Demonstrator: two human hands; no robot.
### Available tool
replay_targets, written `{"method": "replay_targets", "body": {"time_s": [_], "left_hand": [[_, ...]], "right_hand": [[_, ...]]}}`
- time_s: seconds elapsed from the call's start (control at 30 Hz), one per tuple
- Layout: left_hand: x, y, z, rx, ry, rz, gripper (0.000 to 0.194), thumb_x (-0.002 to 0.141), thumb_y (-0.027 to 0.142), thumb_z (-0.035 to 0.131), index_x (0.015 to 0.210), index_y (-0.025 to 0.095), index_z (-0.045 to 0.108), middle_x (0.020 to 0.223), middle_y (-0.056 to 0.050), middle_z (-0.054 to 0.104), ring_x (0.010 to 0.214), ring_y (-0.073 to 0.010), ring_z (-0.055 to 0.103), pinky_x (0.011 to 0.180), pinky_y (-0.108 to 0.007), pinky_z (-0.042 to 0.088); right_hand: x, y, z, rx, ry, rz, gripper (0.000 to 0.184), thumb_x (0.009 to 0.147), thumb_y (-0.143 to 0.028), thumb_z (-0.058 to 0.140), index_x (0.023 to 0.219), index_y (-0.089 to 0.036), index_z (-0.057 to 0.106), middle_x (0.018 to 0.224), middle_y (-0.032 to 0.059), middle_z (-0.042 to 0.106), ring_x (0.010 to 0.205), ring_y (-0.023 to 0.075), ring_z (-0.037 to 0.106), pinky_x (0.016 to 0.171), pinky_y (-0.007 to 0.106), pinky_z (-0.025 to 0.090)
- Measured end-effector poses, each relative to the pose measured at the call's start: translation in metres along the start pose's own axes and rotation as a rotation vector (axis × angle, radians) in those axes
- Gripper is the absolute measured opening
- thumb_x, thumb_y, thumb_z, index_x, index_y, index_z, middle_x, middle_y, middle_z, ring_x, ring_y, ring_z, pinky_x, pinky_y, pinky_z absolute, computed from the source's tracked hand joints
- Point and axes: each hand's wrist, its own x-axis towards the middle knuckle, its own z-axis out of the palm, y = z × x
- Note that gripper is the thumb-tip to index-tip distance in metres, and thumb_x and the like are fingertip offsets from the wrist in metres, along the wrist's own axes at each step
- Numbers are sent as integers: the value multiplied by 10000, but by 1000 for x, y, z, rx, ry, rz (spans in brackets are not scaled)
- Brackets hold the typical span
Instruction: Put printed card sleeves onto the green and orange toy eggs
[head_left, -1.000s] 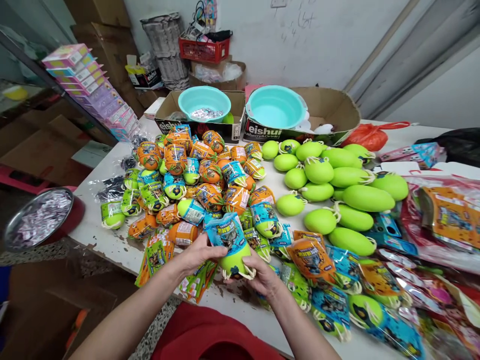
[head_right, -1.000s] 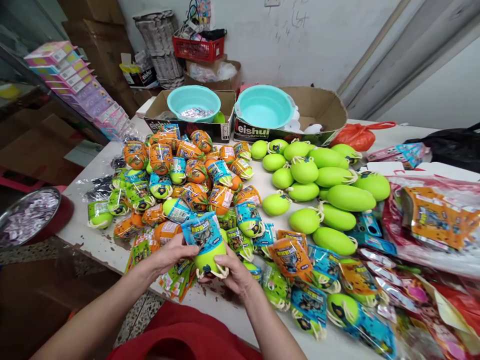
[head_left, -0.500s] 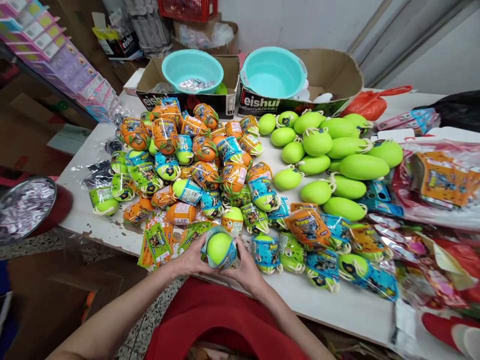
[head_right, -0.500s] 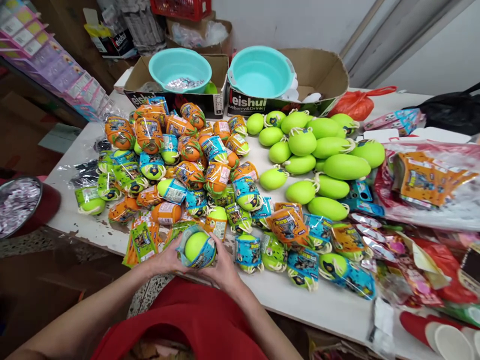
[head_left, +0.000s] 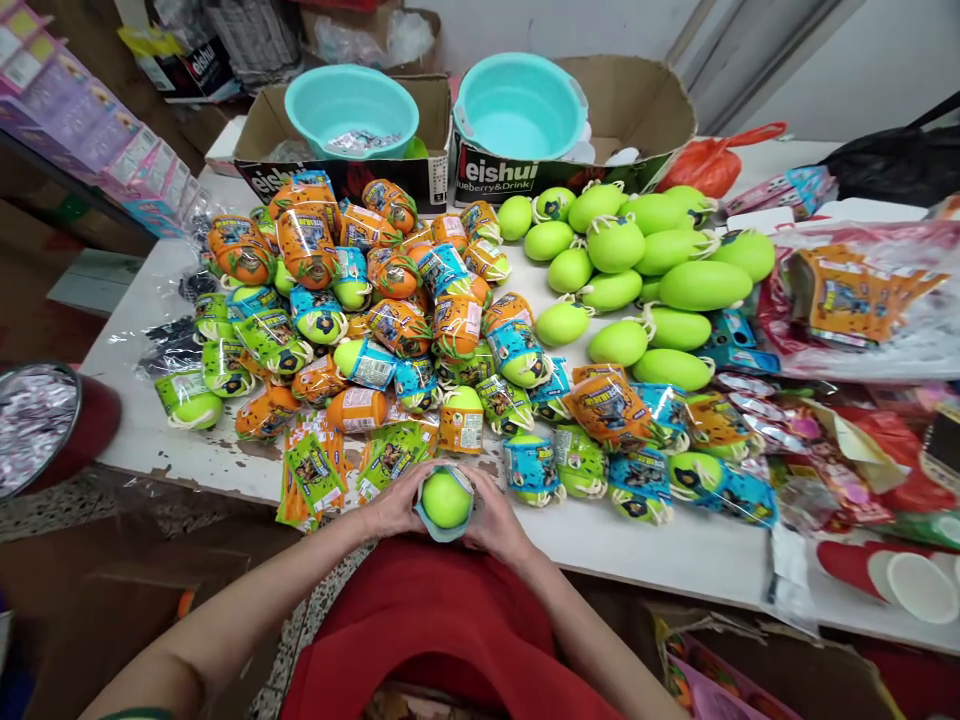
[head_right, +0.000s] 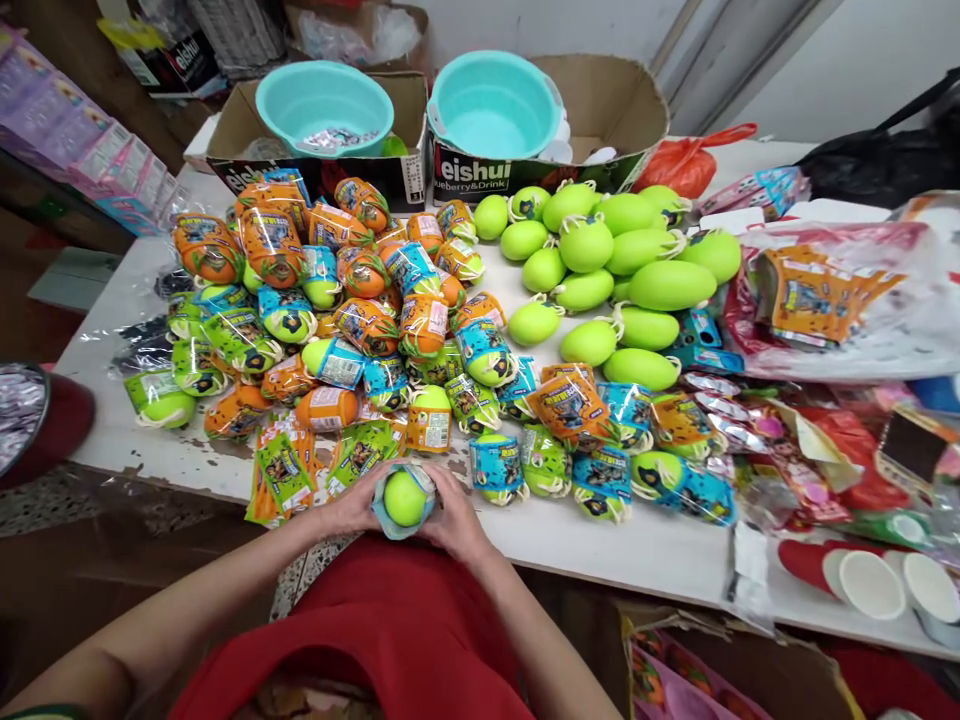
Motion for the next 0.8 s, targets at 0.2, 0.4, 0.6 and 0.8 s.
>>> {"method": "replay_targets", "body": {"time_s": [0.2, 0.4, 0.6, 0.8], "left_hand": [[-1, -9, 2, 16, -35, -63, 918, 618, 418, 751, 1385, 206, 293, 1376, -154, 416, 1260, -303, 395, 1065, -459, 303], [9, -5, 10, -42, 5, -92, 956, 582, 405, 778, 1387, 213, 299, 1383, -143, 423, 1257, -297, 405, 1059, -465, 305], [11, 8, 5, -217, 44, -191, 1007, 518, 415, 818, 1372, 195, 332, 1371, -128, 447, 1245, -284, 423, 1063, -431, 309], [23, 52, -31, -561, -46, -264, 815, 635, 424, 757, 1328, 202, 391, 1257, -70, 559, 1137, -256, 520, 993, -415, 398]], "right_hand": [[-7, 7, 10, 29, 56, 53, 784, 627, -259, 744, 1337, -235, 412, 1323, 117, 475, 1235, 283, 432, 1041, 445, 343], [-6, 7, 6, 105, 46, 165, 1053, 472, -321, 852, 1379, -209, 329, 1393, 141, 385, 1299, 314, 347, 1079, 465, 273], [5, -8, 5, 239, 111, 263, 929, 449, -330, 865, 1271, -204, 450, 1283, 121, 507, 1213, 309, 446, 1045, 453, 322], [20, -51, -21, 765, 1, 408, 716, 583, -370, 812, 1206, -205, 500, 1195, 85, 598, 1105, 272, 552, 965, 423, 417]]}}
